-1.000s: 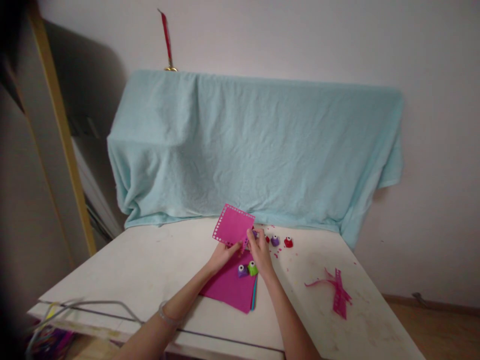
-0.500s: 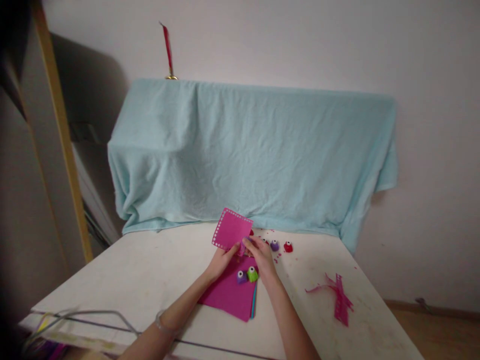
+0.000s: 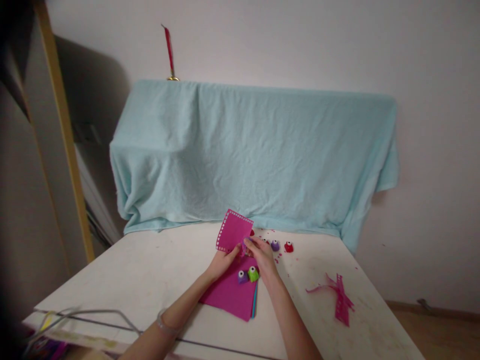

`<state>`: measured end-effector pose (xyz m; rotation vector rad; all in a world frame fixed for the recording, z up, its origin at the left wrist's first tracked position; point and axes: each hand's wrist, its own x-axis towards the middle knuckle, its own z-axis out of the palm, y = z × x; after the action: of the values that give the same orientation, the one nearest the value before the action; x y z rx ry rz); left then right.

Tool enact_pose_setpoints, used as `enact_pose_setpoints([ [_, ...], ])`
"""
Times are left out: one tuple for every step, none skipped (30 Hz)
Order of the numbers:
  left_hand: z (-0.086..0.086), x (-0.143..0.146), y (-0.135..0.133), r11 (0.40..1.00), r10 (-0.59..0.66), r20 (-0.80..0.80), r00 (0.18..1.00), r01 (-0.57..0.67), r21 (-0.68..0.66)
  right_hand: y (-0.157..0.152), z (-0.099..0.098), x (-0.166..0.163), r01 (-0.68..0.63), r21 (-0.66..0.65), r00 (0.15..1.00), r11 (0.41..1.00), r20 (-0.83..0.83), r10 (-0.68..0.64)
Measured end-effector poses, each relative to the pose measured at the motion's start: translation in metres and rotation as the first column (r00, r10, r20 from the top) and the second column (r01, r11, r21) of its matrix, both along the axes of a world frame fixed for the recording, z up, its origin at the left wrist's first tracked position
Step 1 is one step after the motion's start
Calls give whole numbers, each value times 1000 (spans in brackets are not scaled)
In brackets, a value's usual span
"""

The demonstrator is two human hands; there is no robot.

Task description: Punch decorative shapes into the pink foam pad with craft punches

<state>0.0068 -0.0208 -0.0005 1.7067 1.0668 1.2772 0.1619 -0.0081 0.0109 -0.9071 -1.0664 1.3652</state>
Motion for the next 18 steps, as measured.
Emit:
enact_pose_setpoints([
  [1,0,-1,1000,2,-11,1000,-2,-3,0,0,0,0,-10,1000,1000,4,0],
  [2,0,-1,1000,3,-24,1000,-3,-2,0,-1,1,1,-17,1000,1000,11,-1],
  [3,-1,-1,1000,4,-34,999,-3,5,1,-1,1,0,-19,1000,1000,17,0],
  [4,-2,-2,1000,1,-42,999,-1,18,0,-1,2,-4,-19,1000,1000,22,4],
  [5,-2,-2,999,-4,-49,999,6,32,0,-1,2,-10,-19,1000,1000,24,10],
  [6,-3,-2,999,-11,-58,998,14,44,0,-1,2,-18,-20,1000,1000,21,19],
  [7,-4,-2,998,-18,-71,997,21,51,-1,-1,3,-29,-22,999,999,14,29],
  [8,-5,-2,998,-25,-86,996,29,51,-1,0,2,-41,-22,999,999,3,41],
  [9,-6,-1,998,-33,-104,994,38,47,-1,0,2,-53,-19,999,998,-11,53],
  [9,-7,0,998,-41,-123,992,47,42,-2,0,1,-62,-16,998,998,-27,62],
  [9,-7,1,998,-47,-139,989,53,39,-2,0,1,-70,-14,997,997,-43,69],
  [9,-8,1,998,-50,-152,987,56,36,-2,-1,0,-73,-16,996,997,-59,72],
  [9,-8,2,998,-51,-162,985,58,33,-2,-2,0,-70,-23,995,997,-75,68],
  [9,-8,2,998,-50,-169,984,56,32,-1,-2,-1,-64,-35,994,997,-89,60],
  [9,-8,2,998,-47,-170,984,53,31,-1,-3,-1,-57,-49,993,997,-103,51],
  [8,-7,2,998,-44,-166,985,50,32,-1,-4,-1,-49,-61,992,997,-116,42],
  [8,-7,2,998,-40,-158,987,46,34,-1,-4,-1,-44,-70,991,997,-127,35],
  [7,-7,1,998,-36,-147,988,42,37,-1,-4,-1,-43,-76,990,996,-135,32],
])
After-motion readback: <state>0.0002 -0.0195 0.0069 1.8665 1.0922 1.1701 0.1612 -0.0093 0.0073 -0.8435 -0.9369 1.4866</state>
